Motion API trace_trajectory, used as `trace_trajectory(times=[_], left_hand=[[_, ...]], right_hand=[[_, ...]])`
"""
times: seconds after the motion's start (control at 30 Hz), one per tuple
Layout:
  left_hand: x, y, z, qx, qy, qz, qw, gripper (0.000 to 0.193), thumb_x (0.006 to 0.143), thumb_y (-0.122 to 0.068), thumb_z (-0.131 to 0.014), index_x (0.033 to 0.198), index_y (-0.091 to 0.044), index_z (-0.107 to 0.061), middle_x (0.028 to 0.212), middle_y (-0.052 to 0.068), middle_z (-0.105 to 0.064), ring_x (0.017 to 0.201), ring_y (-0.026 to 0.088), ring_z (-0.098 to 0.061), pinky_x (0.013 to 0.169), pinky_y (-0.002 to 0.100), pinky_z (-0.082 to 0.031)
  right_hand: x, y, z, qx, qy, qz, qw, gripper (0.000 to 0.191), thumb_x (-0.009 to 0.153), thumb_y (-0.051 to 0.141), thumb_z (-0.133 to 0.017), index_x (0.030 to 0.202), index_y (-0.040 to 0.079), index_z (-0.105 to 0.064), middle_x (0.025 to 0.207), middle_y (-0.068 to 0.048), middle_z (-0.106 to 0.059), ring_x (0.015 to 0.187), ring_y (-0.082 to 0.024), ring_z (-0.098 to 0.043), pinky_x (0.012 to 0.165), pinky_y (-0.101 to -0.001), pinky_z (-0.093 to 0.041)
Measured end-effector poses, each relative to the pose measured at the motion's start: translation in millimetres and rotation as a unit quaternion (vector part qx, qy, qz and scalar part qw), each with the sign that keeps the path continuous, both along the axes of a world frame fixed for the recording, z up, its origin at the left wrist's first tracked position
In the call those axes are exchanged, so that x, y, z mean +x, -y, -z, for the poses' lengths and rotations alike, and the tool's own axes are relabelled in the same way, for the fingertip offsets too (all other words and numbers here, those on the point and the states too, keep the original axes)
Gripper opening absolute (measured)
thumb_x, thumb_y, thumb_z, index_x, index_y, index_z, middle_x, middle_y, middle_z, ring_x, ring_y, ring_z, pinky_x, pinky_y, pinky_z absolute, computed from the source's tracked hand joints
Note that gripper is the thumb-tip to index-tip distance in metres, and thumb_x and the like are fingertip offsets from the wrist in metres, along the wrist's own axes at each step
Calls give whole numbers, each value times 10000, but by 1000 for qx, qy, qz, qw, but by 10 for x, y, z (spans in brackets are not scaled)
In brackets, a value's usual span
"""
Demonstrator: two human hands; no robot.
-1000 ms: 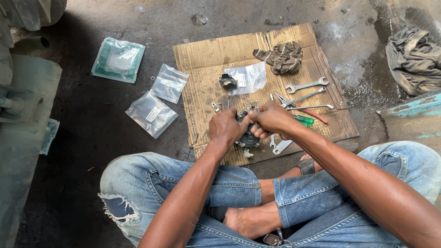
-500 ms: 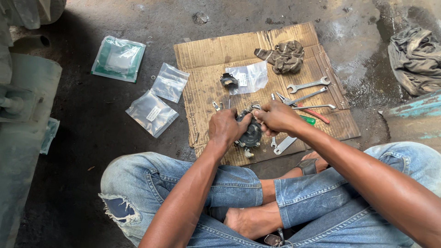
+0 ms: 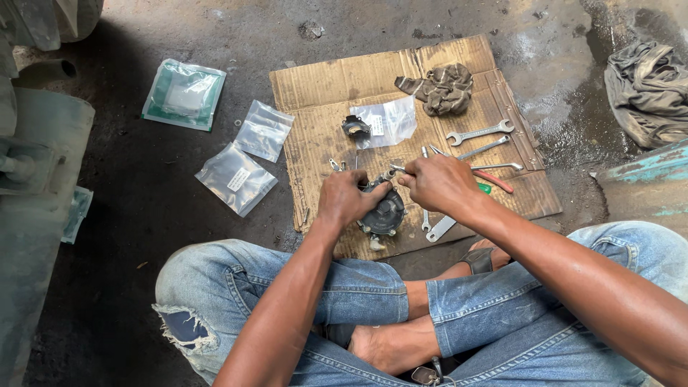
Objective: The person sits on the floor and assembles a mechanical component, likely a carburetor, using various tools. They use a screwdriver to tighten screws, a wrench to adjust fittings, and pliers to manipulate small parts. The person also handles small plastic bags containing new parts and a rag for cleaning.
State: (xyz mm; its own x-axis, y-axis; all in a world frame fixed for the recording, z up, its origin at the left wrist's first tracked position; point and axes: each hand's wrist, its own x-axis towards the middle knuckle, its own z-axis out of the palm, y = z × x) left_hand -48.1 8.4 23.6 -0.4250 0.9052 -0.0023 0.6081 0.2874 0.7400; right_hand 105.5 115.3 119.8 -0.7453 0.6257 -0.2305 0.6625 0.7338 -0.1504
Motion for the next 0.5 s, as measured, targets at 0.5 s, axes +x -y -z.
trace_trajectory(times=[0.5], left_hand=[[66,40,-76,29,-24,-16,999,531,752,-528,-774,838,-5,-795,698,214,-727,643,333,-739,680,448,-590]], right_hand=[[-9,74,80,-50,-12,35,998,458,912,436,-679,830,-6,-767,723,-267,-685,731,-432,-703,739,-540,-549]])
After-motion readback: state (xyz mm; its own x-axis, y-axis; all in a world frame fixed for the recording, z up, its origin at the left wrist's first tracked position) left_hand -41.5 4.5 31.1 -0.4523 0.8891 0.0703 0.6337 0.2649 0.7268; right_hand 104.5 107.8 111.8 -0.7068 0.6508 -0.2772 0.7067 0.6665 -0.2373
